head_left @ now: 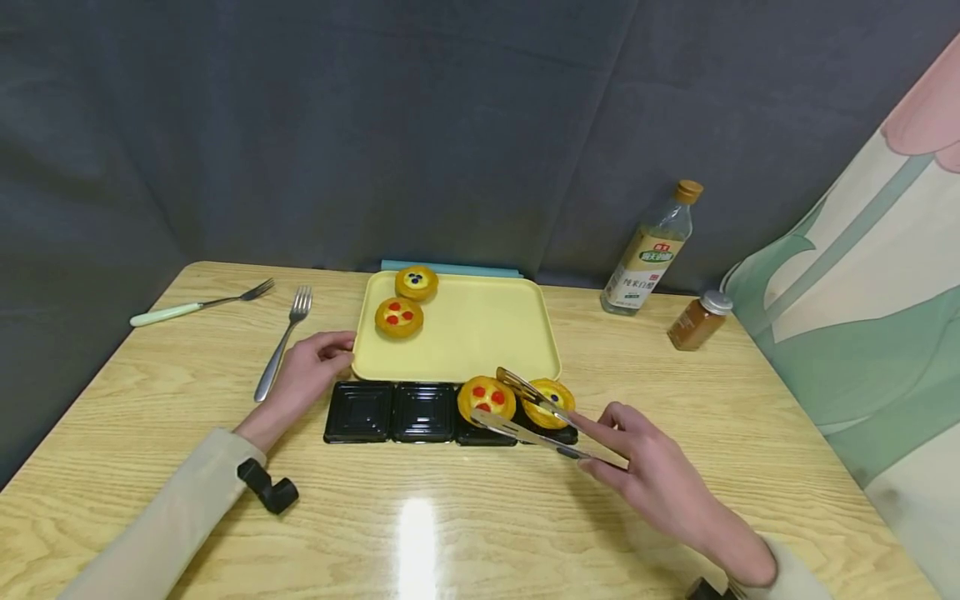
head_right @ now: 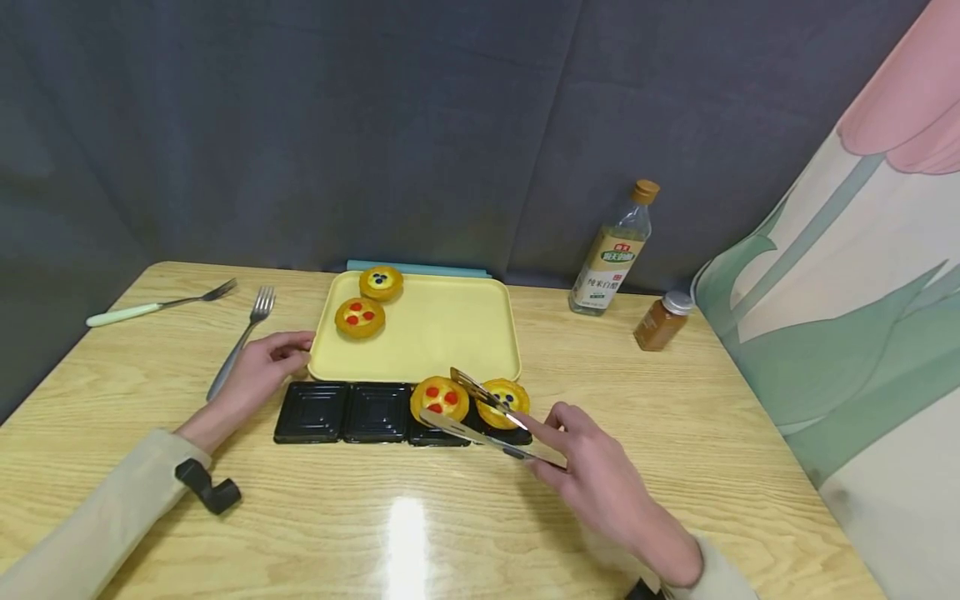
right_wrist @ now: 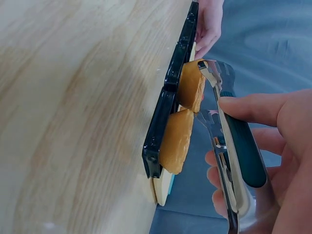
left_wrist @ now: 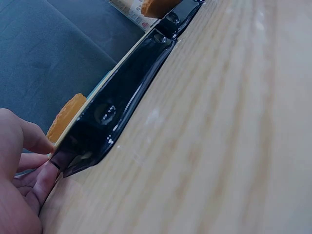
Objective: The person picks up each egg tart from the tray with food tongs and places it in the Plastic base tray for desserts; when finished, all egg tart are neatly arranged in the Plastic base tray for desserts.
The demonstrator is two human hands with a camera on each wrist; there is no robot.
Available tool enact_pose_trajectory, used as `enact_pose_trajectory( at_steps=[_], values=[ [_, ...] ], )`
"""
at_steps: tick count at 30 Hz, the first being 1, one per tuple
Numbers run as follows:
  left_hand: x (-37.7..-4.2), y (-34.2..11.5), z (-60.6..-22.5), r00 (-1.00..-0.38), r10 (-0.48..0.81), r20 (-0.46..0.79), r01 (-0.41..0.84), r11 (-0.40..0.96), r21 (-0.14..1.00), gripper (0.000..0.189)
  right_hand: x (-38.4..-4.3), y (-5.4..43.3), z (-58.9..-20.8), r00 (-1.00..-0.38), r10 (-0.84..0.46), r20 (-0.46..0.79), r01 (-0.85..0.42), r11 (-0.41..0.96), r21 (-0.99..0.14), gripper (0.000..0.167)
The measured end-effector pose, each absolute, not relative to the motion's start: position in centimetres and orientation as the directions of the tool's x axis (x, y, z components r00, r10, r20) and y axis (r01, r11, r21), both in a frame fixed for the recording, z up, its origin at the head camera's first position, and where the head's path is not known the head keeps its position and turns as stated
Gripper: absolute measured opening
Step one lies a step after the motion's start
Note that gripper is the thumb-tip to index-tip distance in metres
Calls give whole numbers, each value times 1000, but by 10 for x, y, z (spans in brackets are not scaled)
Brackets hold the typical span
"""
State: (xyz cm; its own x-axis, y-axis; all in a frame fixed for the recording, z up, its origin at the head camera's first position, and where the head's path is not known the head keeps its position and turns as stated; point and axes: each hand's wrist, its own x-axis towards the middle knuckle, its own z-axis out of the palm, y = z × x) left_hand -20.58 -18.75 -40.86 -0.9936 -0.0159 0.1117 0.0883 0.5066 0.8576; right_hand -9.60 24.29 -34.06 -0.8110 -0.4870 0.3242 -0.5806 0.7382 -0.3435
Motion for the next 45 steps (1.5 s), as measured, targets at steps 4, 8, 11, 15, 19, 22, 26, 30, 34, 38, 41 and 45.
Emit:
enact_pose_trajectory(
  at_steps=[4,8,11,15,19,22,26,30,34,38,41,45],
  values=[
    [-206,-188,-409,-994,-18,111,86,508,857,43,-95,244,-343,-817,-487,309,-573,744,-343,54],
    [-206,-188,-410,-994,-21,109,83,508,857,43,-95,243,-344,-825,-482,296,-563,750,-348,54],
    [-206,-188,-410,-994,-22,106,81,508,858,43,-94,243,-343,-831,-477,286,-554,755,-351,55],
    [-205,-188,-410,-994,-23,104,78,508,858,44,-93,243,-343,-832,-477,285,-553,760,-341,56],
    [-205,-187,-410,-995,-27,101,73,510,857,44,-92,243,-341,-825,-479,300,-561,762,-324,57],
    [-206,-187,-410,-994,-27,103,75,512,855,44,-92,245,-337,-815,-480,324,-571,760,-310,58],
    [-206,-186,-409,-993,-17,120,95,510,855,43,-94,247,-329,-793,-489,363,-595,750,-289,60],
    [-206,-186,-409,-992,-13,126,102,509,855,42,-97,248,-321,-772,-500,392,-616,740,-270,60],
    [-206,-187,-409,-993,-17,118,92,513,853,43,-102,245,-314,-780,-494,383,-606,749,-269,60],
    [-205,-187,-409,-994,-20,108,82,518,851,44,-108,241,-311,-803,-484,348,-580,769,-269,60],
    [-205,-187,-409,-995,-21,102,76,517,853,44,-115,237,-309,-812,-481,331,-570,776,-270,60],
    [-206,-187,-409,-994,-22,107,81,516,853,44,-124,230,-308,-811,-489,322,-575,771,-275,58]
  ],
)
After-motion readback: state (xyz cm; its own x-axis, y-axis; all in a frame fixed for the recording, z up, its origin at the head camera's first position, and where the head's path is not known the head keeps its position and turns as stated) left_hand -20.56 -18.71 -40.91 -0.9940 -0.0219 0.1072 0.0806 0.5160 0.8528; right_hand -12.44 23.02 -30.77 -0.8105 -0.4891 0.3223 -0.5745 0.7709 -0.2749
